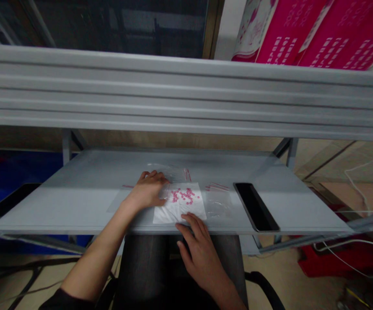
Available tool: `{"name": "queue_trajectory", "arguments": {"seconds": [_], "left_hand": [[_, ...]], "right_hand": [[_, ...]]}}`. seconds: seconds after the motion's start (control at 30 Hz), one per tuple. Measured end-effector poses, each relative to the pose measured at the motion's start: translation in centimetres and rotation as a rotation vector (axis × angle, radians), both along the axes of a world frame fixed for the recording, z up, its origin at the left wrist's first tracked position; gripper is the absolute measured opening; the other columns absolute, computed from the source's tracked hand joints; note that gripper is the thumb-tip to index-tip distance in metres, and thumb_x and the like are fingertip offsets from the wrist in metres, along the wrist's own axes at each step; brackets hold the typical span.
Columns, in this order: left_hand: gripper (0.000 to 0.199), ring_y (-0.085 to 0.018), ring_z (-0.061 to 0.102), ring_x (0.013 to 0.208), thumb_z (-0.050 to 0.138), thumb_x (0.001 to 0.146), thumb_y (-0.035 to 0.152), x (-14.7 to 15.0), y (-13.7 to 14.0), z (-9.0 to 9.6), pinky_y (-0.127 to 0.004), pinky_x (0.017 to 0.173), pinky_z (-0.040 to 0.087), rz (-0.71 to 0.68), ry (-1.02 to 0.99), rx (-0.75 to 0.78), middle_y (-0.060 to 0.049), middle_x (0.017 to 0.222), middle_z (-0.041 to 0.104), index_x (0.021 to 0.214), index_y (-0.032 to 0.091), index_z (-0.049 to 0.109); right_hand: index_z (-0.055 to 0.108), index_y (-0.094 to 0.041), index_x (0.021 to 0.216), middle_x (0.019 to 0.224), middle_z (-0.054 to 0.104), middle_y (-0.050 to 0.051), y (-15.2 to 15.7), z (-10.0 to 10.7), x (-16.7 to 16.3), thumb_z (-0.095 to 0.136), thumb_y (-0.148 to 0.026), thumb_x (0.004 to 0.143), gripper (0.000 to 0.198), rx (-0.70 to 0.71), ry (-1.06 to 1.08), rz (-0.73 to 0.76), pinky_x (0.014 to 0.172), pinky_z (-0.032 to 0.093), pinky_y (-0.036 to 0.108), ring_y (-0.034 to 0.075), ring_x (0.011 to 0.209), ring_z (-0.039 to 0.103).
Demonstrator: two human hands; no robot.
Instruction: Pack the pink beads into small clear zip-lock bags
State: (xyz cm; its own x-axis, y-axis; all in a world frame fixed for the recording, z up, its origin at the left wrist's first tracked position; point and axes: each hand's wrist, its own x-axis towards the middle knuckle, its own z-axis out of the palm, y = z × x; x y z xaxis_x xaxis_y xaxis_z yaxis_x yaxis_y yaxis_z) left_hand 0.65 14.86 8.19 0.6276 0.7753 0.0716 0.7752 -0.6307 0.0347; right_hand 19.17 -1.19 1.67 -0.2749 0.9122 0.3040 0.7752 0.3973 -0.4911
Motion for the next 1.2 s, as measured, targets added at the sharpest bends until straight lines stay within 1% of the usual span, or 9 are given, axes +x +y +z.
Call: {"name": "queue_trajectory", "arguments": {"seconds": [0.1, 0.27, 0.37, 0.43, 0.57, 0.67, 0.77, 0.83, 1.2], "left_hand": [[0.041, -0.035, 0.053, 0.116, 0.072, 0.066, 0.026, 0.4, -0.1, 0.2, -0.05, 0.1, 0.034, 0.012, 0.018, -0.001, -0.011, 0.121, 0.064, 0.107, 0.023, 0.069], [0.041, -0.035, 0.053, 0.114, 0.073, 0.065, 0.026, 0.8, -0.3, 0.5, -0.05, 0.098, 0.035, 0.023, 0.054, -0.007, -0.011, 0.118, 0.065, 0.105, 0.024, 0.069], [0.039, -0.035, 0.053, 0.114, 0.073, 0.066, 0.026, 0.9, -0.5, 0.6, -0.049, 0.098, 0.034, 0.018, 0.068, 0.004, -0.012, 0.117, 0.065, 0.104, 0.022, 0.068], [0.038, -0.035, 0.053, 0.113, 0.072, 0.067, 0.025, 0.9, -0.7, 0.7, -0.049, 0.098, 0.034, 0.012, 0.074, 0.013, -0.013, 0.116, 0.065, 0.104, 0.021, 0.068], [0.037, -0.035, 0.053, 0.111, 0.069, 0.068, 0.022, 1.1, -0.8, 0.6, -0.05, 0.096, 0.035, -0.001, 0.084, 0.032, -0.014, 0.113, 0.065, 0.105, 0.019, 0.068], [0.039, -0.035, 0.053, 0.111, 0.069, 0.068, 0.02, 1.2, -0.8, 0.5, -0.05, 0.095, 0.035, 0.0, 0.089, 0.039, -0.014, 0.111, 0.065, 0.106, 0.018, 0.068], [0.04, -0.035, 0.052, 0.112, 0.071, 0.067, 0.02, 1.2, -0.8, 0.4, -0.05, 0.097, 0.033, 0.001, 0.087, 0.037, -0.014, 0.112, 0.065, 0.108, 0.018, 0.068], [0.04, -0.036, 0.051, 0.114, 0.071, 0.068, 0.021, 1.2, -0.7, 0.3, -0.05, 0.098, 0.032, 0.003, 0.083, 0.034, -0.015, 0.115, 0.064, 0.108, 0.018, 0.068], [0.04, -0.034, 0.051, 0.115, 0.073, 0.069, 0.024, 1.3, -0.8, 0.8, -0.047, 0.097, 0.033, 0.028, 0.113, 0.027, -0.013, 0.116, 0.065, 0.108, 0.019, 0.067]], "right_hand": [[0.056, -0.018, 0.126, 0.14, 0.047, 0.013, -0.1, -0.3, 0.0, 0.049, -0.009, 0.088, 0.039, 0.024, 0.016, -0.002, 0.111, 0.039, 0.055, 0.03, 0.137, 0.038], [0.056, -0.017, 0.124, 0.138, 0.046, 0.013, 0.3, -0.6, -0.1, 0.044, -0.008, 0.088, 0.039, 0.098, 0.07, -0.038, 0.111, 0.039, 0.053, 0.028, 0.137, 0.035], [0.056, -0.014, 0.124, 0.133, 0.048, 0.015, 1.6, -0.2, -0.6, 0.043, -0.006, 0.085, 0.042, 0.134, 0.079, -0.067, 0.112, 0.037, 0.051, 0.028, 0.133, 0.037], [0.057, -0.014, 0.125, 0.134, 0.047, 0.015, 3.0, 0.2, -1.1, 0.047, -0.008, 0.082, 0.045, 0.15, 0.055, -0.093, 0.113, 0.033, 0.053, 0.03, 0.133, 0.036], [0.048, -0.018, 0.139, 0.148, 0.034, 0.015, 5.8, 0.7, -2.4, 0.053, -0.013, 0.079, 0.059, 0.192, -0.022, -0.105, 0.114, 0.022, 0.059, 0.035, 0.143, 0.018], [0.047, -0.019, 0.139, 0.155, 0.026, 0.014, 6.9, 0.7, -3.0, 0.053, -0.014, 0.079, 0.06, 0.173, -0.05, -0.096, 0.114, 0.016, 0.061, 0.035, 0.147, 0.008], [0.044, -0.019, 0.141, 0.158, 0.021, 0.014, 7.0, 0.6, -3.1, 0.053, -0.014, 0.079, 0.063, 0.17, -0.05, -0.108, 0.115, 0.013, 0.06, 0.034, 0.148, 0.002], [0.043, -0.019, 0.142, 0.158, 0.021, 0.015, 6.9, 0.5, -3.1, 0.053, -0.014, 0.079, 0.064, 0.169, -0.05, -0.112, 0.115, 0.012, 0.06, 0.034, 0.148, 0.001], [0.043, -0.018, 0.143, 0.158, 0.023, 0.015, 7.1, 0.1, -3.2, 0.054, -0.019, 0.082, 0.062, 0.155, -0.071, -0.134, 0.116, 0.011, 0.059, 0.034, 0.148, 0.003]]}}
